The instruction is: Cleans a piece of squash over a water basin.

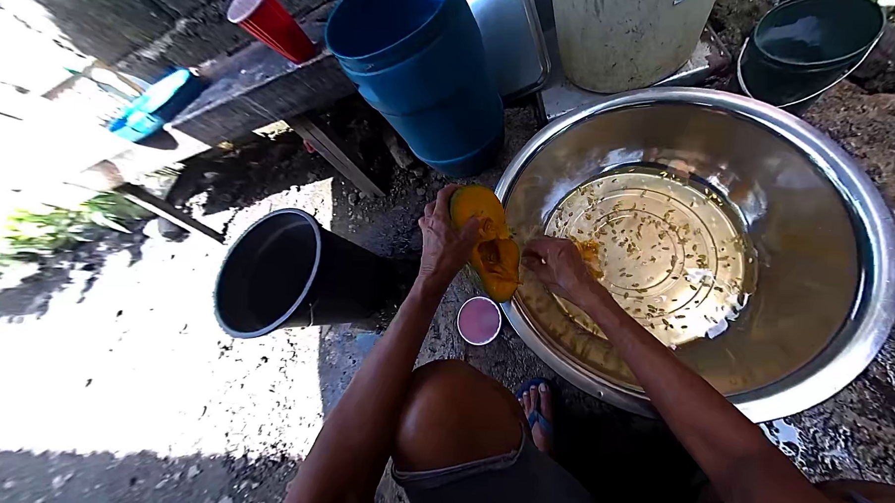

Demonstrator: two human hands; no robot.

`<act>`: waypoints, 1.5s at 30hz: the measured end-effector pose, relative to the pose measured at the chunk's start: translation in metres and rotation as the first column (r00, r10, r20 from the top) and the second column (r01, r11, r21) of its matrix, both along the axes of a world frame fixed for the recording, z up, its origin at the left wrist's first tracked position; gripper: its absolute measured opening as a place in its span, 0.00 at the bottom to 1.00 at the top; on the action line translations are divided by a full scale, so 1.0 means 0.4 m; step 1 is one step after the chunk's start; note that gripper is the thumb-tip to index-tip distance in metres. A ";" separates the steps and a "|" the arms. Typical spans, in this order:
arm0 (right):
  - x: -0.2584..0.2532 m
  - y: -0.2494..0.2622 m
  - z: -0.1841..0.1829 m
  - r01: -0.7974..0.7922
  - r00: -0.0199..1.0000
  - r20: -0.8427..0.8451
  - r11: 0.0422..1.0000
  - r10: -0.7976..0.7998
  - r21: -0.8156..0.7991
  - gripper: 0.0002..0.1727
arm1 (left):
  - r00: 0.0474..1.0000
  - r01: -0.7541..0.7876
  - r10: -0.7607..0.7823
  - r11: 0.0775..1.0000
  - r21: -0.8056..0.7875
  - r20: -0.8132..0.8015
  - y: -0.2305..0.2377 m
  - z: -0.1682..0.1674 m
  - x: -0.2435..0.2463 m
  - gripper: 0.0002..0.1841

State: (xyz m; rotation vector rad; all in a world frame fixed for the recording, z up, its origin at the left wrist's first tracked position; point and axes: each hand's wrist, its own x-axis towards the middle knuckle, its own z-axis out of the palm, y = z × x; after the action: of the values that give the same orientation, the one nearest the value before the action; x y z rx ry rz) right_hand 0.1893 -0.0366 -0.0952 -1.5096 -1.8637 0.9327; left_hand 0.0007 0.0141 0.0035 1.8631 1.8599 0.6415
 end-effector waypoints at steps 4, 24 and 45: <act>-0.122 -0.031 0.019 0.159 0.976 -0.144 0.986 -0.163 -0.041 0.18 | 1.000 -0.002 0.002 1.000 0.010 -0.014 -0.008 -0.001 0.013 0.33; -0.033 0.015 0.025 -0.114 0.989 -0.079 0.986 0.123 0.118 0.09 | 1.000 -0.008 0.008 1.000 -0.026 0.008 0.015 -0.007 -0.010 0.33; -0.051 0.007 0.027 -0.306 0.952 0.097 0.904 0.290 0.299 0.23 | 0.999 0.044 -0.044 0.999 -0.010 -0.027 -0.003 0.002 0.009 0.33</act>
State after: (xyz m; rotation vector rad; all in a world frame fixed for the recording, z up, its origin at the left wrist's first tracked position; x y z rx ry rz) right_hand 0.1689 -0.0337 -0.0844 -1.0869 -2.2017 0.6894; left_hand 0.0044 0.0129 0.0044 1.9102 1.8303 0.5937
